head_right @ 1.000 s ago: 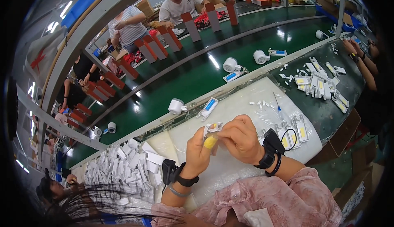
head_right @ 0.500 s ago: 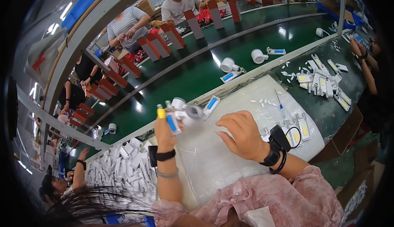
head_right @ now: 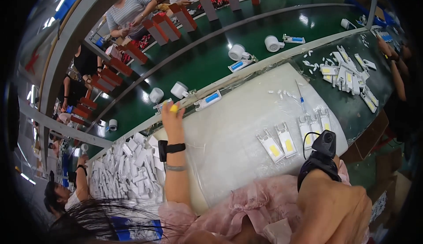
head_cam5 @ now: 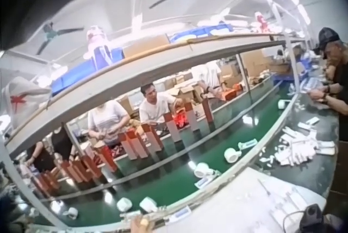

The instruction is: The person assembles a handheld fan by inserting a battery and motor into the housing, snapping on the fan head, and fitting the handle cover. After setting the fan aside, they use a pen to mark several small labels and stick them onto light panels.

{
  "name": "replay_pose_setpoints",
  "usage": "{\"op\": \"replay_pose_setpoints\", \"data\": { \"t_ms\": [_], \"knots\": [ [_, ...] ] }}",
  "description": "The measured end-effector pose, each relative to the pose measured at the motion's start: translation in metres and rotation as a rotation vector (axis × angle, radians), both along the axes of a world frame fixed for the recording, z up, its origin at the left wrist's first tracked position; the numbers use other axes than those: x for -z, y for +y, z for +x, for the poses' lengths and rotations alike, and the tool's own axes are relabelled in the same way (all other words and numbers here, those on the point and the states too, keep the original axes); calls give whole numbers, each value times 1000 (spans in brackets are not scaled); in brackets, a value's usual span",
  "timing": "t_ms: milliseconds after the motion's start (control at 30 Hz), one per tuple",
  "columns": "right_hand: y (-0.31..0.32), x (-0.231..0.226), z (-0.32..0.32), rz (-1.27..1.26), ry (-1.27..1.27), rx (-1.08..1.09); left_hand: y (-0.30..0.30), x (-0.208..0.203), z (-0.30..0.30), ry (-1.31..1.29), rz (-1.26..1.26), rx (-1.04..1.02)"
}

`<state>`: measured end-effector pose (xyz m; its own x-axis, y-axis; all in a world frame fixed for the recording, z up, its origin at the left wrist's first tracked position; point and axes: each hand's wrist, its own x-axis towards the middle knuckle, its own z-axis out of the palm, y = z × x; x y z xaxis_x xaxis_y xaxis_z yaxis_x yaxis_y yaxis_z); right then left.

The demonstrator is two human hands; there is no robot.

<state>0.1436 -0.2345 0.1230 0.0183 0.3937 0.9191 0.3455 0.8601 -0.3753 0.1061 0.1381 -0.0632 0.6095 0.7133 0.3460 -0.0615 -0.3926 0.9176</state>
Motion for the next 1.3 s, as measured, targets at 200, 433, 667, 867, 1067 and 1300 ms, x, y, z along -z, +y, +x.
{"op": "replay_pose_setpoints", "data": {
  "t_ms": [200,433,667,867,1067,1300],
  "knots": [
    [1,-13,-6,113,-43,-65,-54,1,20,250,382,315],
    [-18,-5,-19,213,-71,-123,-86,-40,31,416,803,238],
    [-9,-22,-30,330,-143,-183,-81,-30,51,603,712,151],
    [-11,-27,-35,427,-180,-198,-89,-62,35,938,742,190],
    [-9,-34,-37,516,-198,-280,-75,-57,7,653,537,23],
    [5,-42,-37,516,-152,-320,-67,-34,5,917,636,-291]
  ]
}}
